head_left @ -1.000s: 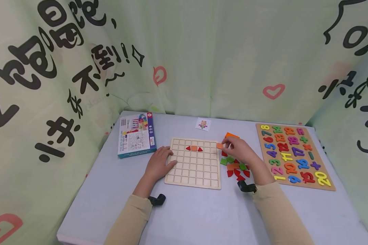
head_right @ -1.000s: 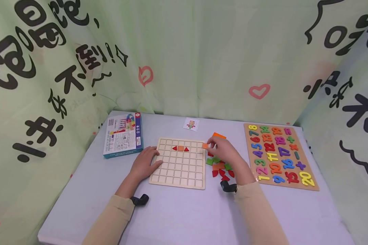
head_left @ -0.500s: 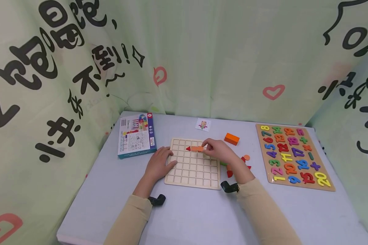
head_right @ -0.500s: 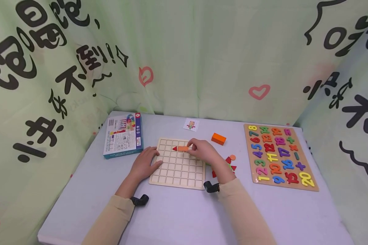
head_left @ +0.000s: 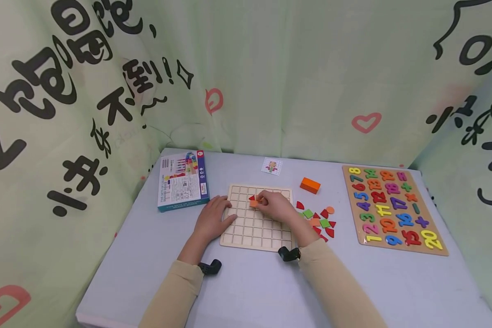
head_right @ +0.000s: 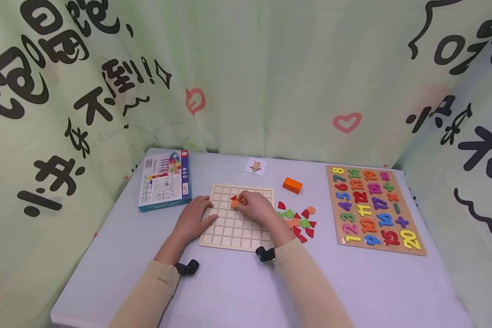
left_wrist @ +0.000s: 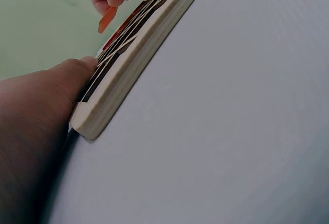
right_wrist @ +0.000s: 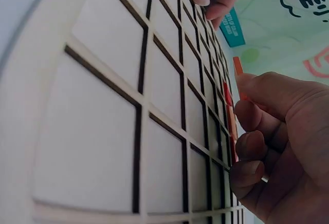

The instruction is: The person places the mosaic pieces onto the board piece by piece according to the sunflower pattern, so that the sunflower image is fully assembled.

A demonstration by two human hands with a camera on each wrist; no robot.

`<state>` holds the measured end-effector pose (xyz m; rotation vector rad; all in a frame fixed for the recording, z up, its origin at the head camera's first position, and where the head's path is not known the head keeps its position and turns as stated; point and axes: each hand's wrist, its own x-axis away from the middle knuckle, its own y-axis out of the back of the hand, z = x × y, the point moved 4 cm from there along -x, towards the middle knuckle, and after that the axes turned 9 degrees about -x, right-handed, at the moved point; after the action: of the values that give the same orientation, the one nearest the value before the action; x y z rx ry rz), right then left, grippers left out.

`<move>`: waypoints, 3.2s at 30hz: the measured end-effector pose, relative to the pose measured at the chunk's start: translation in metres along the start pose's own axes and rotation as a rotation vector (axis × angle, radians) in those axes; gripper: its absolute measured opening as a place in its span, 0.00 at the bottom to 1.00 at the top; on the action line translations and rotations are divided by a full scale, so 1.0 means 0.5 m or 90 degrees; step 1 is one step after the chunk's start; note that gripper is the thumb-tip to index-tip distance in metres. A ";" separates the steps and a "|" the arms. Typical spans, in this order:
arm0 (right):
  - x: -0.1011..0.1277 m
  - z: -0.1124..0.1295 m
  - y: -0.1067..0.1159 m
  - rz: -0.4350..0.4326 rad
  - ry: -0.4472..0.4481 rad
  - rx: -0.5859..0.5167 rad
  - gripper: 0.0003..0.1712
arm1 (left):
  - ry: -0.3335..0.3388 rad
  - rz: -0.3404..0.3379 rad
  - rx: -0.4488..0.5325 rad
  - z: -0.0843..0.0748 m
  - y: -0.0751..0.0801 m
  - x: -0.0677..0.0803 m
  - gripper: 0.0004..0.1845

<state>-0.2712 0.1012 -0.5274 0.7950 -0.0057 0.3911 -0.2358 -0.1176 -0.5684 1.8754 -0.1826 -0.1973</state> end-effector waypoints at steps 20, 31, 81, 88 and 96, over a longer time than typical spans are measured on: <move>0.000 0.008 -0.027 -0.039 -0.008 0.051 0.14 | -0.005 0.006 -0.004 0.000 0.002 -0.001 0.23; -0.001 0.004 -0.029 -0.047 -0.019 0.060 0.15 | -0.007 0.003 -0.005 -0.002 0.000 -0.004 0.23; 0.212 -0.194 0.258 -0.090 -0.107 -0.009 0.23 | -0.022 -0.038 0.011 0.000 0.002 0.002 0.22; 0.219 -0.243 0.261 -0.082 -0.110 -0.002 0.20 | -0.019 -0.031 0.006 -0.001 -0.001 0.001 0.22; 0.215 -0.288 0.250 -0.060 -0.158 -0.018 0.21 | -0.015 -0.025 0.003 -0.002 -0.001 0.000 0.22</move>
<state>-0.2344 0.3170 -0.5259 0.8089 -0.2050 0.2005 -0.2357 -0.1164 -0.5688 1.8831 -0.1629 -0.2470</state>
